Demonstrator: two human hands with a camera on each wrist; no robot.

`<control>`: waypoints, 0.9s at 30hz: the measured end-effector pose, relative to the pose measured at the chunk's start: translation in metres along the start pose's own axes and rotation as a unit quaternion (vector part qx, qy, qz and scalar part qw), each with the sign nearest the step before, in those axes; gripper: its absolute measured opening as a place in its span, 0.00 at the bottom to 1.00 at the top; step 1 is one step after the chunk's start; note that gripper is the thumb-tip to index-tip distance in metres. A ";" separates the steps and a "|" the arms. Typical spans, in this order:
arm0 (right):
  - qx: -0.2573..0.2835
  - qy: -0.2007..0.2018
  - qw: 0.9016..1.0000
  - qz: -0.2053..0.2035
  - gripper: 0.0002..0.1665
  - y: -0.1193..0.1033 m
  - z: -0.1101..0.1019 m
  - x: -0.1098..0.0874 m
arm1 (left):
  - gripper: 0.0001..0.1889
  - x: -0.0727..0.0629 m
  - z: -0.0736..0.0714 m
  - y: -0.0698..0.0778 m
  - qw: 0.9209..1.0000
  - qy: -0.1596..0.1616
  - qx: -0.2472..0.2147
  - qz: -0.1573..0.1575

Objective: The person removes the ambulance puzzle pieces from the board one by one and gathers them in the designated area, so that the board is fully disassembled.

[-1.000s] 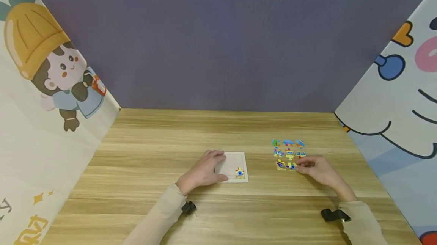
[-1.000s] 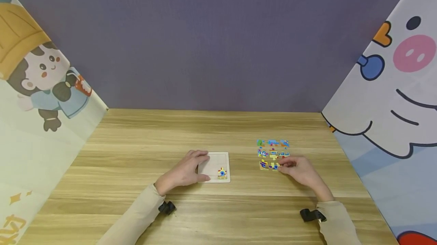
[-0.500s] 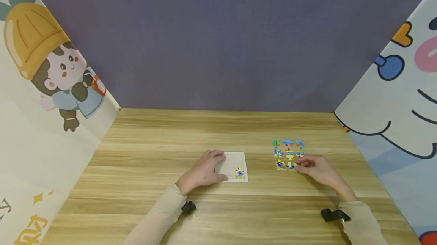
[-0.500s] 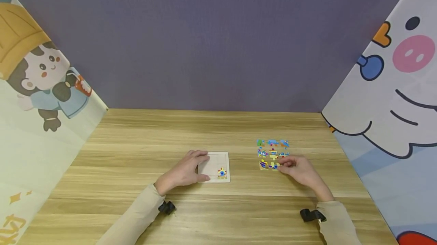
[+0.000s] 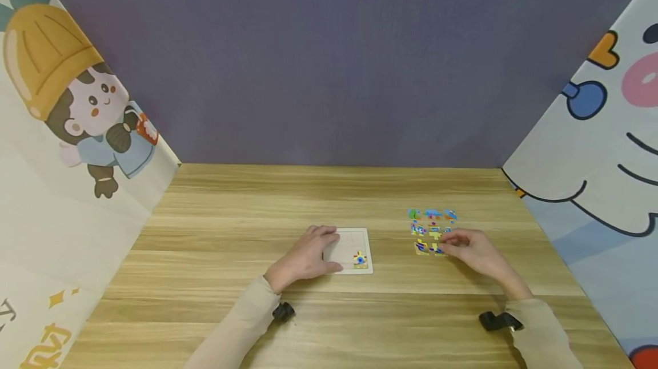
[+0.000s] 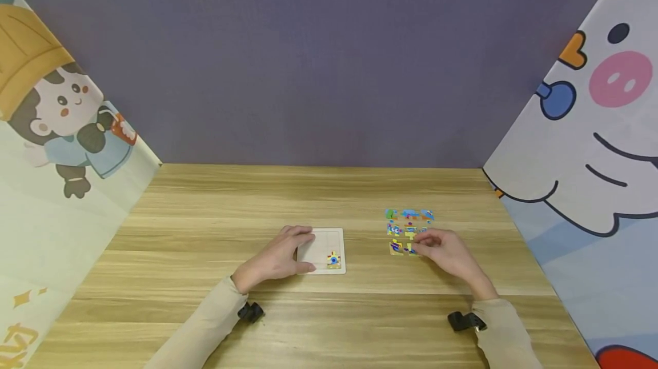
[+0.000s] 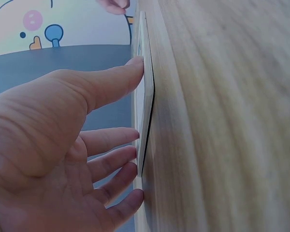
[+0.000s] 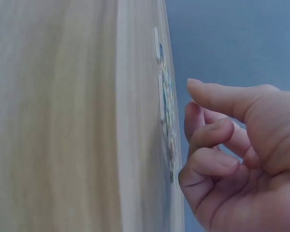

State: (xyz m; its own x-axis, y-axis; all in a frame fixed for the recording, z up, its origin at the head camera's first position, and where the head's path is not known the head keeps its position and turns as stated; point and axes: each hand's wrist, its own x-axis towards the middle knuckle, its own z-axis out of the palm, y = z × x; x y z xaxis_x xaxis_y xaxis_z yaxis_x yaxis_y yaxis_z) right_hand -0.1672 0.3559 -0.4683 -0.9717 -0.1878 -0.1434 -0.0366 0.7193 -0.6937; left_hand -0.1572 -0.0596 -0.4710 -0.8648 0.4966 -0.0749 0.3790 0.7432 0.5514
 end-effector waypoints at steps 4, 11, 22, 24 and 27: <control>0.008 0.000 1.000 -0.002 0.18 -0.008 0.005 0.005 | 0.38 0.000 -0.001 0.000 1.000 0.002 -0.003 0.000; 0.023 -0.019 0.999 -0.027 0.16 -0.028 0.018 0.011 | 0.38 0.000 -0.001 0.000 1.000 0.002 0.000 -0.003; 0.028 -0.037 0.997 -0.061 0.12 -0.050 0.044 0.022 | 0.39 0.001 0.000 0.000 1.000 0.002 -0.001 -0.007; 0.028 -0.040 0.997 -0.061 0.11 -0.053 0.050 0.023 | 0.39 0.001 0.000 0.000 1.000 0.003 0.002 -0.006; 0.033 -0.047 0.996 -0.065 0.11 -0.058 0.057 0.026 | 0.39 0.001 0.001 -0.001 1.000 0.004 0.004 -0.005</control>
State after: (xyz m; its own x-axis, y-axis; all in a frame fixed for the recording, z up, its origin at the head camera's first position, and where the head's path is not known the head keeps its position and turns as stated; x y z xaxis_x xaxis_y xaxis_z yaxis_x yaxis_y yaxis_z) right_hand -0.1770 0.2713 -0.4717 -0.9333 -0.3409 -0.1130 -0.1421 0.6393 -0.7557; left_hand -0.1581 -0.0593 -0.4720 -0.8708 0.4861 -0.0738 0.3737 0.7518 0.5433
